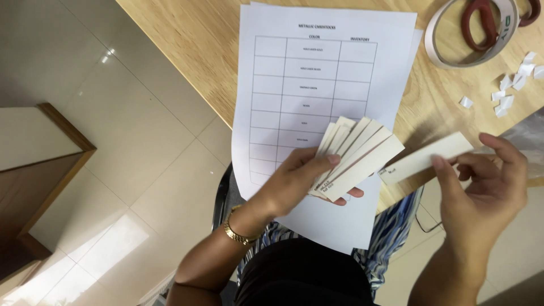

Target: The person organizes color swatches by peeling off their adhesive backing and sticking them onto a categorized inventory sheet, then sorts through a stack of additional swatches.

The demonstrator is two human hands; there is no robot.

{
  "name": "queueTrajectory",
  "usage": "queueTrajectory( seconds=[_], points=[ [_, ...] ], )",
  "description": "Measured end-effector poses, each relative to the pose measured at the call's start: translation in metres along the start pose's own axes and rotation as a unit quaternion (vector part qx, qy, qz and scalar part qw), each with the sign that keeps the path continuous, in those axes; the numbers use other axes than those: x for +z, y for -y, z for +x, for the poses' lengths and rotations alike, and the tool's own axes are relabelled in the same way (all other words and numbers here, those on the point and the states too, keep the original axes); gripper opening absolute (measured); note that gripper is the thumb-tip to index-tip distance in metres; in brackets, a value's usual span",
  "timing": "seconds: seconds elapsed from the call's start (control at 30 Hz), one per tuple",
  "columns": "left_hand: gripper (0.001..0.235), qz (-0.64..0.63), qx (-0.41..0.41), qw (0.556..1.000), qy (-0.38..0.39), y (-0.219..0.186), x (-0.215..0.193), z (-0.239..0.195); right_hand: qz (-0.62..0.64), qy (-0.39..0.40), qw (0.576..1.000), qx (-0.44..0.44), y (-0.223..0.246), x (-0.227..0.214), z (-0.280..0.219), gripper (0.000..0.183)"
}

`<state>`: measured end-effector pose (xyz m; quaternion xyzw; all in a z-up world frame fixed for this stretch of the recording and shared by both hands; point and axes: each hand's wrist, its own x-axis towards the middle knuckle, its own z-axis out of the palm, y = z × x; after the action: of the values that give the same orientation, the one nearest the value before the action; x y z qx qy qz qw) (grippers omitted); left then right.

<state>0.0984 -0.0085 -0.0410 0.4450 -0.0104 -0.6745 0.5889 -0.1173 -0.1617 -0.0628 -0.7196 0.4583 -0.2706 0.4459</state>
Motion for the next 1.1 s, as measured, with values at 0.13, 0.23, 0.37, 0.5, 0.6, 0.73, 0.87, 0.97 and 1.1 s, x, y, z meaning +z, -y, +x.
queueTrajectory(
  seconds=[0.13, 0.23, 0.37, 0.5, 0.6, 0.73, 0.87, 0.97, 1.1],
  points=[
    [0.044, 0.047, 0.009, 0.998, 0.038, -0.011, 0.004, 0.002, -0.115, 0.026, 0.989, -0.093, 0.006, 0.005, 0.004, 0.050],
    [0.040, 0.093, 0.007, 0.994, 0.052, -0.015, 0.006, 0.006, -0.165, 0.017, 0.978, -0.124, 0.004, 0.004, 0.005, 0.044],
    [0.035, 0.145, -0.011, 0.987, 0.070, -0.025, 0.015, 0.010, 0.027, 0.014, 0.996, -0.089, 0.009, 0.009, 0.002, 0.030],
    [0.032, 0.158, -0.007, 0.984, 0.087, -0.024, 0.018, 0.017, 0.104, 0.039, 0.994, -0.009, 0.023, 0.018, 0.004, 0.031],
    [0.033, 0.172, -0.002, 0.983, 0.071, -0.027, 0.014, 0.020, 0.114, 0.024, 0.993, 0.012, 0.016, 0.013, 0.014, 0.034],
    [0.033, 0.206, 0.083, 0.975, -0.025, -0.033, 0.004, 0.014, 0.088, 0.013, 0.996, -0.010, 0.010, 0.010, 0.030, 0.030],
    [0.035, 0.165, 0.113, 0.977, -0.070, -0.039, -0.001, 0.003, -0.046, 0.120, 0.990, -0.054, 0.018, 0.015, 0.039, 0.031],
    [0.034, 0.165, 0.089, 0.980, -0.072, -0.039, 0.000, 0.001, -0.075, 0.123, 0.988, -0.054, 0.019, 0.014, 0.043, 0.031],
    [0.033, 0.174, 0.092, 0.978, -0.067, -0.035, 0.000, 0.006, -0.097, 0.109, 0.986, -0.086, 0.020, 0.011, 0.051, 0.031]
  ],
)
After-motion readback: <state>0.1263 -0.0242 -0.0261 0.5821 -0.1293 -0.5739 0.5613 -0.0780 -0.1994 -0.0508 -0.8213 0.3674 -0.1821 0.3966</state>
